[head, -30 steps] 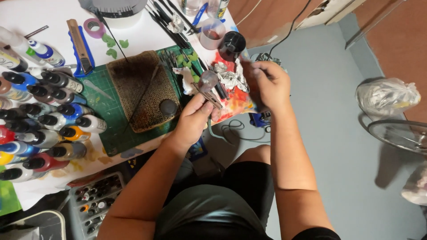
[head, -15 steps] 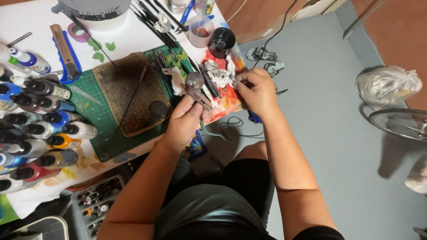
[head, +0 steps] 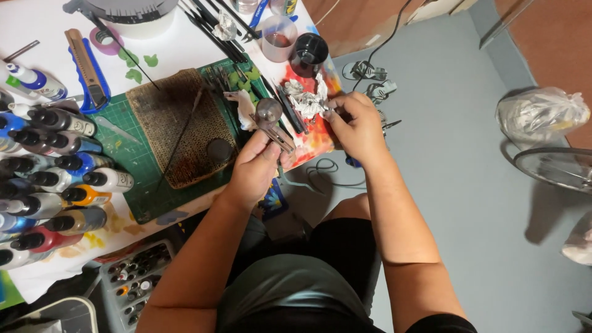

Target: Cleaning and reassembling an airbrush tool at a workstation

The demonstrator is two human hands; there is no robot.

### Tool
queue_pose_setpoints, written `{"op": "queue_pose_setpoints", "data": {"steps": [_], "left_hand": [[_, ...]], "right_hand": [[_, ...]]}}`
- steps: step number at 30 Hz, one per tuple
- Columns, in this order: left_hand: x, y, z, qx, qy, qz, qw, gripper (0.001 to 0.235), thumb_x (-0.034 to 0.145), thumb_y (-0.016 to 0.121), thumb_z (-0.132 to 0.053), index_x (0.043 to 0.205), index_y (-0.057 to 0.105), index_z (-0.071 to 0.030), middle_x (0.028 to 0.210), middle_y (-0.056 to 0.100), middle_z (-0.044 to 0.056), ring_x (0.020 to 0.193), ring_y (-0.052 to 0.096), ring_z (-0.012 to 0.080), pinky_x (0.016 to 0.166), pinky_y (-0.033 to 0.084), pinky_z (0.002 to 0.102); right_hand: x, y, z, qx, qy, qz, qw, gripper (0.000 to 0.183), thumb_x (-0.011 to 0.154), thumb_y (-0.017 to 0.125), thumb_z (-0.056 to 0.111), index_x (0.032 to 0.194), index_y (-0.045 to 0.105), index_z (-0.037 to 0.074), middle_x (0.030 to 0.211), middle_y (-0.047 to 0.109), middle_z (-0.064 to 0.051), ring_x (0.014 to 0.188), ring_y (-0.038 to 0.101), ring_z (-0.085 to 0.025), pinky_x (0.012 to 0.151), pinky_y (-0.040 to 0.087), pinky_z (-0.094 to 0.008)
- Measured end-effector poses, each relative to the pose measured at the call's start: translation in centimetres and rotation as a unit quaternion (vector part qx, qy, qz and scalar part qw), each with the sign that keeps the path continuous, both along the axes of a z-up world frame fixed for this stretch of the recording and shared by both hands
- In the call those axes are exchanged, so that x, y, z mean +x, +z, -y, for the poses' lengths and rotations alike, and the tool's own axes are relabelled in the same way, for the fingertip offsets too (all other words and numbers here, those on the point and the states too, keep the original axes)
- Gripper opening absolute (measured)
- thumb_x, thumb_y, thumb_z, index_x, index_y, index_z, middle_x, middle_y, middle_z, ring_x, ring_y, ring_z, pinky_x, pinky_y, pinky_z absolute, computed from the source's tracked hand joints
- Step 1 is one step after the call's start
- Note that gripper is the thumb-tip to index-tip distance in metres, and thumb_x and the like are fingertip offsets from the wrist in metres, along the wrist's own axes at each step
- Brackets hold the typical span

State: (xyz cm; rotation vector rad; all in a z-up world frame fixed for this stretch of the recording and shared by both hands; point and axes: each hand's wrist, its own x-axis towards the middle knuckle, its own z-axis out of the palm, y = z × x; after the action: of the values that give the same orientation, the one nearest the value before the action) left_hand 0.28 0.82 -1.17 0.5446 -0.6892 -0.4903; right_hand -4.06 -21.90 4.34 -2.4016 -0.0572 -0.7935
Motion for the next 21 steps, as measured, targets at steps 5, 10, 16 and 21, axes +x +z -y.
{"op": "queue_pose_setpoints", "data": {"steps": [5, 10, 16, 21], "left_hand": [[-0.1, 0.5, -0.1, 0.007, -0.01, -0.011, 1.0, 0.022, 0.111, 0.042, -0.016, 0.113, 0.05, 0.004, 0.081, 0.045, 0.008, 0.079, 0.047, 0.0191, 0.078, 0.044, 0.035], [0.0, -1.6, 0.6, -0.002, -0.017, -0.036, 0.999, 0.018, 0.11, 0.043, -0.015, 0.116, 0.05, 0.001, 0.082, 0.045, 0.008, 0.079, 0.047, 0.019, 0.076, 0.046, 0.034], [-0.5, -0.7, 0.6, -0.001, 0.019, -0.05, 0.999, 0.011, 0.11, 0.041, -0.007, 0.112, 0.051, -0.006, 0.083, 0.046, 0.007, 0.079, 0.048, 0.016, 0.067, 0.045, 0.023], [-2.7, 5.4, -0.1, 0.046, 0.056, -0.01, 0.997, 0.023, 0.107, 0.056, -0.009, 0.127, 0.063, -0.002, 0.098, 0.068, 0.004, 0.094, 0.062, 0.01, 0.085, 0.055, 0.027]], "right_hand": [[0.0, -0.8, 0.2, -0.021, -0.013, 0.004, 1.0, 0.014, 0.086, 0.083, 0.008, 0.094, 0.074, 0.002, 0.079, 0.062, -0.012, 0.081, 0.065, -0.036, 0.078, 0.054, -0.045], [-1.2, -0.4, 0.0, -0.007, -0.002, 0.032, 0.999, 0.015, 0.087, 0.081, 0.006, 0.1, 0.074, 0.003, 0.081, 0.063, -0.012, 0.08, 0.066, -0.036, 0.076, 0.054, -0.046], [-5.3, -0.5, -4.9, 0.069, 0.023, 0.076, 0.994, 0.012, 0.098, 0.073, 0.003, 0.109, 0.073, -0.001, 0.083, 0.06, -0.016, 0.073, 0.06, -0.034, 0.07, 0.049, -0.044], [-7.5, 0.3, -10.4, 0.118, 0.102, 0.059, 0.986, 0.019, 0.09, 0.075, 0.005, 0.107, 0.074, -0.001, 0.096, 0.07, -0.017, 0.086, 0.068, -0.034, 0.079, 0.053, -0.045]]}}
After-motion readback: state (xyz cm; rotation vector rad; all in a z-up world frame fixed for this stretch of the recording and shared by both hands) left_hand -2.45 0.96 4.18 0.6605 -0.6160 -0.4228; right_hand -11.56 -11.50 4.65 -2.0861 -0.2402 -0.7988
